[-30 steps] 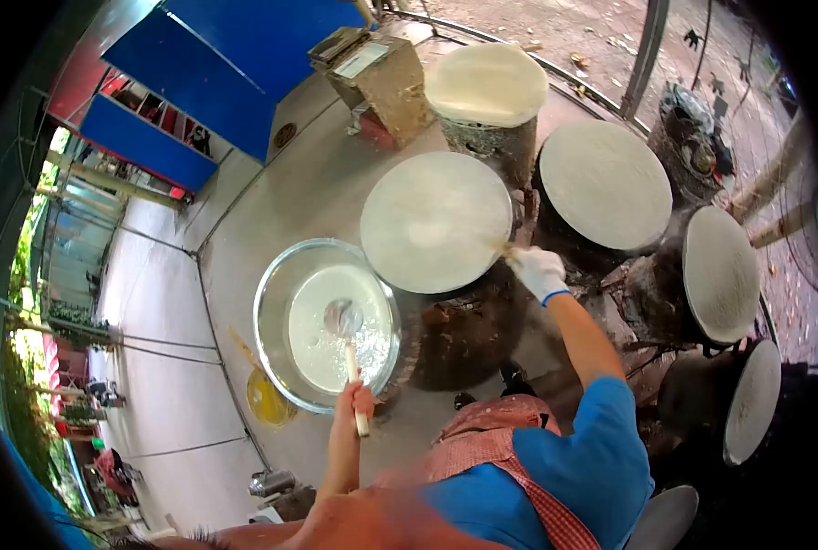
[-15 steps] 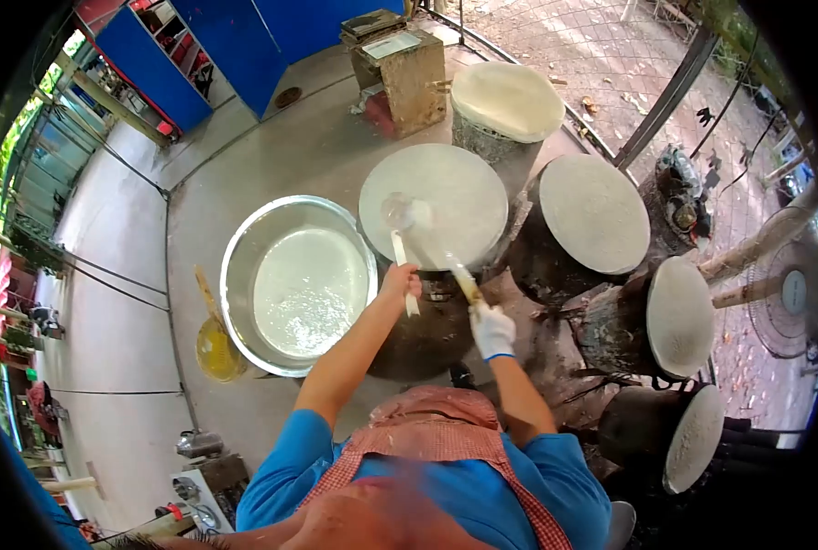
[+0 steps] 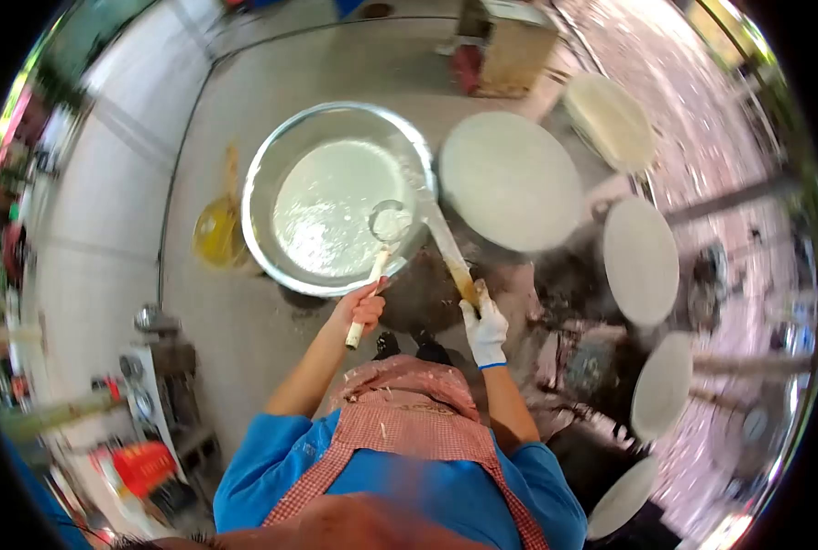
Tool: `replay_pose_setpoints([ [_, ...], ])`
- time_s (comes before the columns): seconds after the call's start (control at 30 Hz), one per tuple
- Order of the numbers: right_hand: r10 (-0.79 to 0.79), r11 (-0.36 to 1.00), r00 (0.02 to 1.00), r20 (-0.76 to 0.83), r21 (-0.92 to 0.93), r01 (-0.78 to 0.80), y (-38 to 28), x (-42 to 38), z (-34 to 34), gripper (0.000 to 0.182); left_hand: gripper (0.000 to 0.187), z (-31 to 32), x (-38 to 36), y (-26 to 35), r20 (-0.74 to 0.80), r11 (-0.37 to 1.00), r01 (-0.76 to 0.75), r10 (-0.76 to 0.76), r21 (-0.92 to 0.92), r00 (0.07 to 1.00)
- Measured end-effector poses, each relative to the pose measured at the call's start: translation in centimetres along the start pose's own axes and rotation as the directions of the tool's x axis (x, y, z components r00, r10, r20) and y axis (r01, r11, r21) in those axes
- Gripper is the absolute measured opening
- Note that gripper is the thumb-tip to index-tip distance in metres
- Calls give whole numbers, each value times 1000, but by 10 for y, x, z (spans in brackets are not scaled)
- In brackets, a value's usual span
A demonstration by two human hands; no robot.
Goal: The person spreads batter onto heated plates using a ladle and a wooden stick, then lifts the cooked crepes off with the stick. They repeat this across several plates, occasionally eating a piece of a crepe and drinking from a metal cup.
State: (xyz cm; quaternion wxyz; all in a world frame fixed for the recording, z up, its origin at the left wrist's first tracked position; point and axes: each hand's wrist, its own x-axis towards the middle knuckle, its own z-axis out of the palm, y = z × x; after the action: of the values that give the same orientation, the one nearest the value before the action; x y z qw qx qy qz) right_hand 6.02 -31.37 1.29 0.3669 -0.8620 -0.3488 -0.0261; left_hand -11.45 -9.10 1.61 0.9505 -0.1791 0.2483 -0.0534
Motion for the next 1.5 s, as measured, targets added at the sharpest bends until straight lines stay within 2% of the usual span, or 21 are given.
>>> replay_pose_setpoints([
  [0.03,13,1000,995,94,6,-14,2,10,9,53,14,-9,-2,4,-1,999,-41,41,10,999],
  [0.1,309,949,864,398,-186,-254,-5,36,21,56,42,-41,10,23,51,987,69,-62,-146,997],
  [0.17,184,977,831,525,-192,-95,4,57,45,57,39,-78,34,44,-27,973,-222,221,-60,975],
  [0.2,41,994,806,590,-102,25,28,66,68,55,36,-94,41,57,-11,973,-202,202,-115,979],
  [0.23,67,987,684,726,-150,64,18,82,77,48,28,-105,47,64,-161,940,-341,333,-28,929],
  [0.3,-75,936,577,813,-141,321,19,101,104,42,20,-125,53,75,-184,837,-544,546,62,818],
  [0.4,-121,865,380,917,-90,494,27,128,141,43,28,-146,37,69,-20,858,-507,510,78,860],
  [0.43,38,906,313,949,-165,390,21,136,149,40,30,-153,19,71,43,866,-484,482,130,875],
  [0.5,116,732,308,944,-290,616,-22,149,159,40,34,-130,-75,21,-140,650,-515,686,559,714],
  [0.6,-78,686,501,862,-318,654,-125,134,164,42,44,-205,-155,-15,-269,553,-610,824,567,498],
  [0.63,-53,694,462,885,-300,655,-161,132,174,41,47,-249,-177,-17,-315,533,-639,845,555,432],
  [0.7,-245,654,513,822,-250,714,-201,111,224,40,41,-315,-229,-36,-498,505,-742,826,441,266],
  [0.77,-334,714,425,841,-70,697,-246,85,282,40,32,-375,-282,-57,-644,507,-814,729,282,231],
  [0.83,-386,667,258,886,74,742,-333,31,313,40,24,-398,-335,-89,-690,332,-920,716,209,102],
  [0.9,-554,622,-39,832,444,644,-462,-48,279,40,24,-418,-379,-110,-701,137,-983,713,123,12],
  [1.03,-523,345,-284,804,504,792,-557,-147,354,35,26,-443,-438,-129,-751,-101,-991,647,84,-130],
  [1.17,-488,282,-454,746,627,726,-622,-214,439,37,22,-463,-465,-129,-790,-246,-967,580,62,-198],
  [1.27,-272,479,-499,823,565,672,-685,-261,484,33,22,-455,-490,-120,-829,-294,-951,507,90,-235],
  [1.33,-166,586,-509,845,499,639,-724,-296,526,30,24,-476,-499,-109,-887,-194,-968,402,160,-227],
  [1.47,-134,882,-576,806,363,301,-791,-374,659,23,29,-495,-531,-79,-949,-228,-953,198,200,-247],
  [1.5,-140,912,-584,799,334,238,-811,-395,693,24,29,-551,-501,-78,-885,-107,-902,174,419,-432],
])
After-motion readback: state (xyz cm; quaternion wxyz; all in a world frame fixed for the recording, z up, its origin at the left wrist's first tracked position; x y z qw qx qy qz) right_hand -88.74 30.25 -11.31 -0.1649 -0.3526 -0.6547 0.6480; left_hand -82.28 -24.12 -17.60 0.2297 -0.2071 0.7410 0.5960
